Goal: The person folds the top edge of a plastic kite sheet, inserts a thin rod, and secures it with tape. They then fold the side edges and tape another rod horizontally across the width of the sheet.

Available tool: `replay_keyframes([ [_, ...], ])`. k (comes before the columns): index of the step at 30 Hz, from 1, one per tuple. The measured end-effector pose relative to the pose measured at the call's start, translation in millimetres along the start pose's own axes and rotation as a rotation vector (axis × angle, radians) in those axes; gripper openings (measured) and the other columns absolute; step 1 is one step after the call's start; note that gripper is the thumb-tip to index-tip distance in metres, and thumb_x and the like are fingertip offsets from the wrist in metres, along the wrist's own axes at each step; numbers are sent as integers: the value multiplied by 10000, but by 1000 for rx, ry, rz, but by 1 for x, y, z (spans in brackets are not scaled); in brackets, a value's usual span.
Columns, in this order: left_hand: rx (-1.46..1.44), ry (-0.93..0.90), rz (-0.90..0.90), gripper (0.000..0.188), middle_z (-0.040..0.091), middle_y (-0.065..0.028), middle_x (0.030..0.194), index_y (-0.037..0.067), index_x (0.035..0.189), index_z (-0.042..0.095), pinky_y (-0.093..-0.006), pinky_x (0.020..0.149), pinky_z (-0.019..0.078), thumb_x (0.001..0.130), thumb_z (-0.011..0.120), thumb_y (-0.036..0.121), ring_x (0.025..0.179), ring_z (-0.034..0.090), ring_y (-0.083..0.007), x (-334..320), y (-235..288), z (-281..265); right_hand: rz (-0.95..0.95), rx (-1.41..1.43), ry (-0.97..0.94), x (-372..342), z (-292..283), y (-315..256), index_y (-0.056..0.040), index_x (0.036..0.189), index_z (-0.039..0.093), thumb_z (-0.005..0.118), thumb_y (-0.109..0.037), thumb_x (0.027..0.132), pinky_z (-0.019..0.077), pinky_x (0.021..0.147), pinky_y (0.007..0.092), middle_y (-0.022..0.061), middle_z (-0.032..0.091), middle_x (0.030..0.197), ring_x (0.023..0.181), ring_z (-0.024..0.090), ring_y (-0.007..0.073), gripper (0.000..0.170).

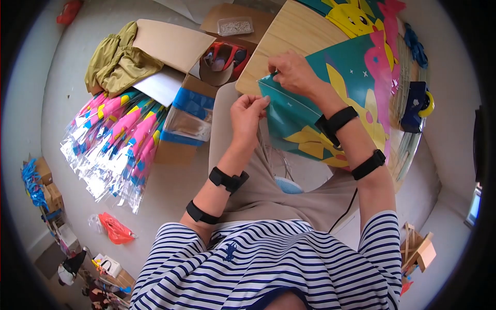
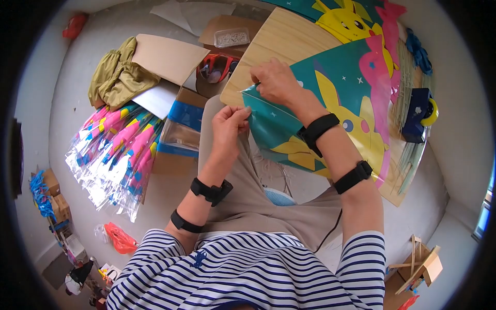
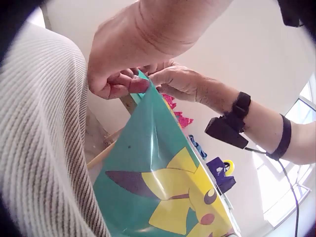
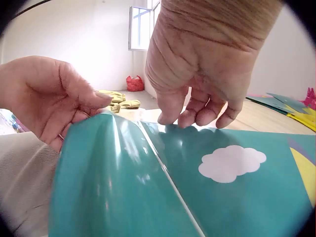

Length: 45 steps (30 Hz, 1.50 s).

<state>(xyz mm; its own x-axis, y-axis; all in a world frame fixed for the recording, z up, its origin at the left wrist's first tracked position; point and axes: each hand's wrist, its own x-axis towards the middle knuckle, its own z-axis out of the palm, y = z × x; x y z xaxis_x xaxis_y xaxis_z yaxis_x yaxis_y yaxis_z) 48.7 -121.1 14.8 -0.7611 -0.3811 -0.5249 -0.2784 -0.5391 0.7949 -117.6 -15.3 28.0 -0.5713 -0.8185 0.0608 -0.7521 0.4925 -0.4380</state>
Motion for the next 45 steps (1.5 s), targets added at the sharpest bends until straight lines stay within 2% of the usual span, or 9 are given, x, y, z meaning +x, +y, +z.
replay_keyframes([
  [5,-2,37,-164,154,598,4,700,52,812,630,-227,512,411,885,742,127,521,517,-78,-2,19,9,18,46,-11,0,-2,3,-71,866,646,746,-88,717,484,771,446,110,666,851,879,599,342,180],
  [11,18,-58,-45,169,572,42,659,96,798,622,-207,488,355,899,734,172,513,496,-61,6,12,12,31,56,-27,0,-2,6,-60,875,650,756,-71,701,488,760,441,113,670,844,868,603,331,204],
  [14,-60,-39,-31,157,580,28,656,66,773,612,-205,450,356,892,714,80,494,479,-55,7,17,14,61,124,-43,0,-3,7,-64,872,665,732,-68,695,495,773,448,115,683,861,893,612,341,190],
  [28,-130,-272,-37,102,602,58,737,109,842,642,-202,550,406,904,722,125,593,501,-30,-8,33,21,95,267,-135,8,-6,11,-60,849,692,656,-69,665,523,777,431,175,704,895,952,645,375,187],
  [32,-98,-328,79,65,632,49,824,88,849,648,-226,734,450,885,694,61,760,564,-39,-6,34,13,107,509,-155,1,-12,19,-1,1032,688,688,-99,799,519,838,346,120,703,940,899,662,255,253],
  [34,-149,-338,113,42,647,27,852,57,848,651,-229,762,434,864,689,45,796,563,-52,-7,34,13,245,820,-202,1,-31,8,8,1124,687,672,-160,871,503,900,321,87,718,1006,955,663,213,304],
  [37,-186,-359,150,36,665,3,886,31,843,647,-229,772,430,846,682,24,814,567,-67,-9,40,15,244,914,-323,0,-60,-7,8,1205,670,660,-248,922,474,948,290,37,708,1075,1010,639,154,383],
  [44,-87,-332,177,40,667,-30,953,14,859,653,-253,784,458,846,691,13,841,580,-79,-22,52,22,198,885,-379,-7,-100,-10,-10,983,691,733,-186,830,476,804,240,-6,664,874,842,600,71,237],
  [45,-25,-229,296,50,663,-39,962,11,879,661,-262,792,463,847,698,18,858,590,-98,-26,53,24,199,887,-363,-7,-102,-13,-10,948,687,736,-165,820,472,776,235,-11,657,846,819,593,66,207],
])
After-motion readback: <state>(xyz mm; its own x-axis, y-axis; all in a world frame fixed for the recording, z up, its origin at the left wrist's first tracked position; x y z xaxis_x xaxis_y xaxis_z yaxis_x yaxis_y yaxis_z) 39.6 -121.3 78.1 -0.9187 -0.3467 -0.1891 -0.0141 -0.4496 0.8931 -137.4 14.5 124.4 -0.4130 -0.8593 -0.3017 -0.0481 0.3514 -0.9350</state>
